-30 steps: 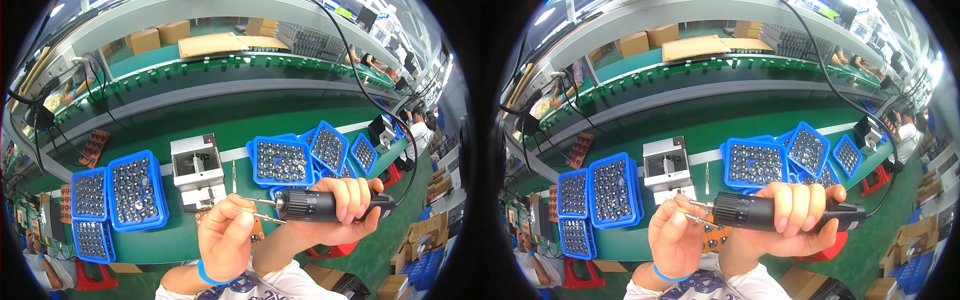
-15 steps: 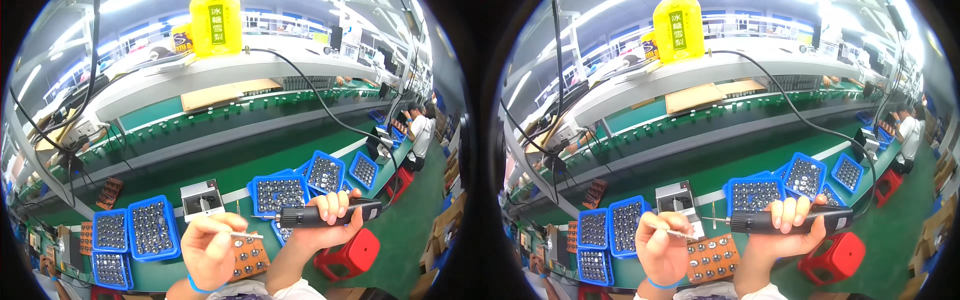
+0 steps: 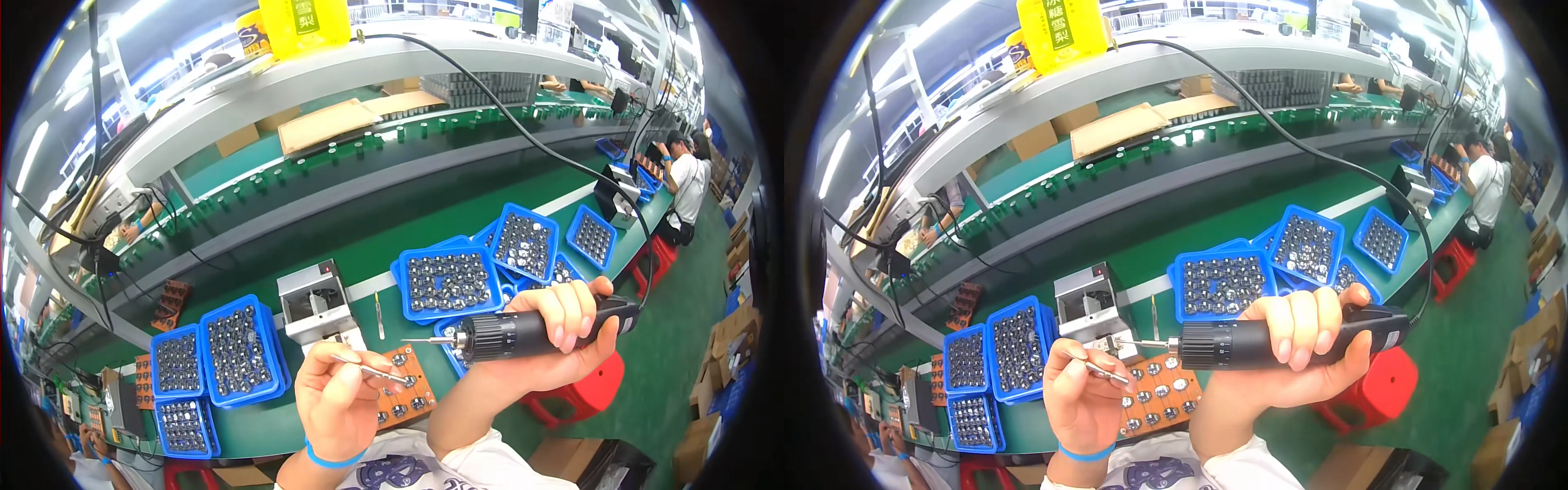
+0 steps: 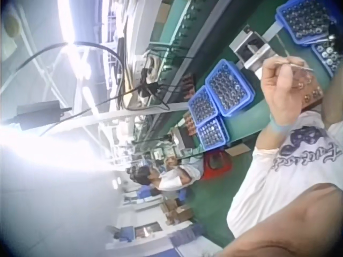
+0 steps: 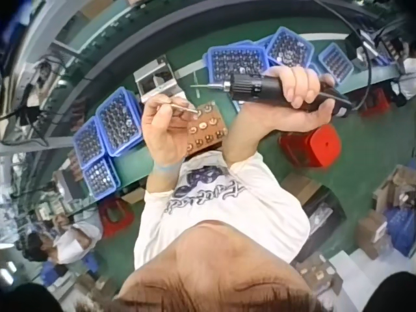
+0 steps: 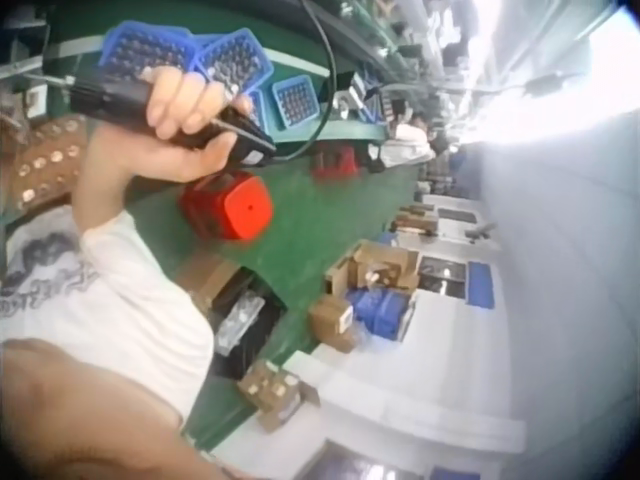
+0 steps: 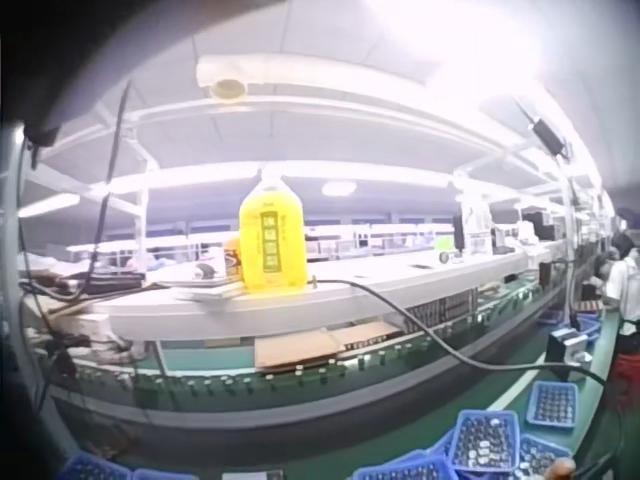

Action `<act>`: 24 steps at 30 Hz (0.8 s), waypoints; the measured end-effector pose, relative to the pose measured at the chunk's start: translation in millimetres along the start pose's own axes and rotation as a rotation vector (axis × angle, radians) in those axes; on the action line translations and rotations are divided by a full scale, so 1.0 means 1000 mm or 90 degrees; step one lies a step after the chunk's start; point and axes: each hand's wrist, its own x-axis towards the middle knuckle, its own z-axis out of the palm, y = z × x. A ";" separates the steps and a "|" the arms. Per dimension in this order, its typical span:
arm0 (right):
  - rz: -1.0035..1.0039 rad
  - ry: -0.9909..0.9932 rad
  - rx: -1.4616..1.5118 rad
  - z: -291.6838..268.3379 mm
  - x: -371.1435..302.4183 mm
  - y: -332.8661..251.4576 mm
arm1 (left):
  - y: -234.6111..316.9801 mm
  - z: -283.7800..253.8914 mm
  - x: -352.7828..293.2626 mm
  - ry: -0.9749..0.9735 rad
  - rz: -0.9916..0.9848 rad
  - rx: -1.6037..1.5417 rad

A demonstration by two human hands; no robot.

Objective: Assembling small electronic components onto a panel using an electric screwdriver.

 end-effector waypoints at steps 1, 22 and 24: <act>-0.001 0.003 -0.002 0.001 0.000 -0.001 | -0.001 -0.001 -0.001 0.007 -0.020 -0.002; 0.001 -0.010 -0.009 0.007 -0.010 0.011 | -0.017 0.009 -0.003 0.007 -0.125 -0.046; 0.019 0.001 0.010 0.010 -0.009 0.012 | -0.019 0.009 -0.002 0.007 -0.129 -0.061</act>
